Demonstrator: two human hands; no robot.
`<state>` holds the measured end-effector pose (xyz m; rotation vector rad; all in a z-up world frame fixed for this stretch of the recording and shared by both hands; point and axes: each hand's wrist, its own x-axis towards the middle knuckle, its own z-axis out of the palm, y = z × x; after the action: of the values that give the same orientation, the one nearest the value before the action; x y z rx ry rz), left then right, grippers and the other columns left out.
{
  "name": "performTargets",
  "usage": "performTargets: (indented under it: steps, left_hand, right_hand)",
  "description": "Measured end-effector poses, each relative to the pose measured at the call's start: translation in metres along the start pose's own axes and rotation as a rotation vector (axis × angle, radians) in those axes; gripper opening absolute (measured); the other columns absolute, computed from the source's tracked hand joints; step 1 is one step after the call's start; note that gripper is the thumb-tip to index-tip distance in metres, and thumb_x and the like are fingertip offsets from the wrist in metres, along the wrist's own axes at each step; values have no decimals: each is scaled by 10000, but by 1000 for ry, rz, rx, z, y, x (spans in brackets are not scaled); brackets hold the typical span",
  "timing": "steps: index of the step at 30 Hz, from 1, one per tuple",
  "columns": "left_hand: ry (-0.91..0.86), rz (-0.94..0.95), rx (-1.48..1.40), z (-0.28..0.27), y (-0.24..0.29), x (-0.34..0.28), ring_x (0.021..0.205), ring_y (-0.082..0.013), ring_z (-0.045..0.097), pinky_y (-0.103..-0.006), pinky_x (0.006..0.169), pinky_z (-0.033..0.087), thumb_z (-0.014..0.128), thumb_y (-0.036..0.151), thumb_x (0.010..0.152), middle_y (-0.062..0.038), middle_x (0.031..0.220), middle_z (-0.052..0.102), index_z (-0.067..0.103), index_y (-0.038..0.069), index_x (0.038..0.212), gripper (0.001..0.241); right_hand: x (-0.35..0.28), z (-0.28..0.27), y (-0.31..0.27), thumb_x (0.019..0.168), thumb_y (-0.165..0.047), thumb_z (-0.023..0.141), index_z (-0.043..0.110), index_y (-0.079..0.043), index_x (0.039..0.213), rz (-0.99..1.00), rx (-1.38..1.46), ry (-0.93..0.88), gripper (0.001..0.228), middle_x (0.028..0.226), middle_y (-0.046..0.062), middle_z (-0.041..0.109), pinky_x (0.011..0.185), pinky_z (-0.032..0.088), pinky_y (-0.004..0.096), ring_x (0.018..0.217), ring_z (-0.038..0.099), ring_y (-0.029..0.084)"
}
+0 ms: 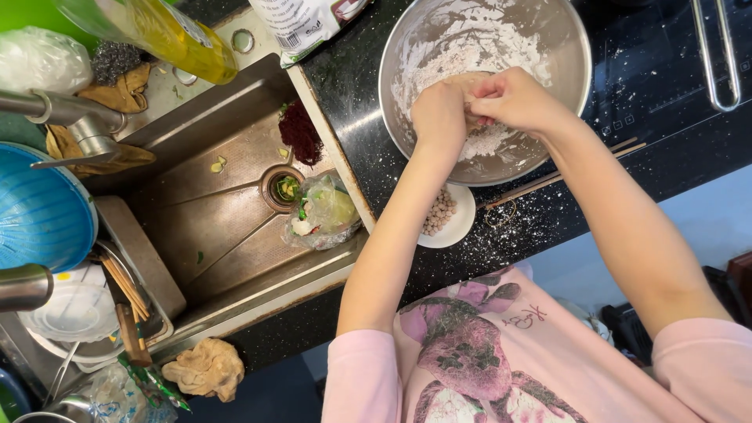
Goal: The recorder is rolling small pieces of dough into balls and placing them in a bowl on a kitchen counter.
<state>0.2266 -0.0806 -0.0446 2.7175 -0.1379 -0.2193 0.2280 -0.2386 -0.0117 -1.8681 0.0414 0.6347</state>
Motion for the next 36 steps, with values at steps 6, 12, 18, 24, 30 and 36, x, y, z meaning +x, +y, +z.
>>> performTargets:
  steps: [6, 12, 18, 24, 30, 36]
  left_hand:
    - [11, -17, 7, -8, 5, 1, 805, -275, 752, -373, 685, 596, 765, 129, 768, -119, 828, 753, 770, 66, 821, 82]
    - [-113, 87, -318, -83, 7, -37, 791, -238, 749, -377, 740, 598, 785, 214, 810, -115, 862, 755, 740, 53, 913, 197]
    - [11, 359, -717, -164, -1, -125, 1035, -246, 730, -380, 950, 591, 852, 135, 805, -146, 1166, 711, 588, 6, 1301, 576]
    - [127, 316, -1086, -156, 2, -197, 1054, -217, 736, -333, 959, 617, 859, 64, 841, -120, 1208, 710, 628, 36, 1341, 552]
    - [395, 279, -1041, -128, -5, -233, 1020, -228, 731, -331, 934, 596, 753, -42, 908, -128, 1102, 736, 704, -11, 1124, 223]
    - [384, 237, -1042, -134, -10, -247, 880, -215, 723, -308, 833, 579, 705, -58, 901, -115, 957, 735, 717, -22, 997, 103]
  right_hand:
    - [-41, -20, -62, 925, -43, 701, 742, 57, 1087, -14, 89, 22, 195, 884, 123, 722, 683, 530, 289, 741, 647, 138]
    - [-92, -21, -109, 930, -51, 715, 653, 59, 1288, -212, 218, -81, 379, 1064, 119, 755, 866, 572, 281, 963, 724, 150]
    - [-128, 7, -80, 941, -52, 694, 640, 46, 1315, -207, 333, -71, 390, 1107, 107, 741, 911, 578, 297, 993, 712, 151]
    - [-165, 55, -67, 991, -42, 650, 673, 44, 1215, -225, 462, -95, 241, 1052, 89, 740, 850, 593, 298, 928, 705, 139]
    - [-196, 91, -63, 966, 34, 723, 700, 49, 1112, -415, 332, 86, 149, 1096, 88, 689, 847, 582, 285, 970, 682, 139]
    - [-212, 94, -104, 869, 26, 762, 615, -35, 1171, -439, 357, 77, 341, 1087, 32, 622, 874, 588, 265, 990, 633, 111]
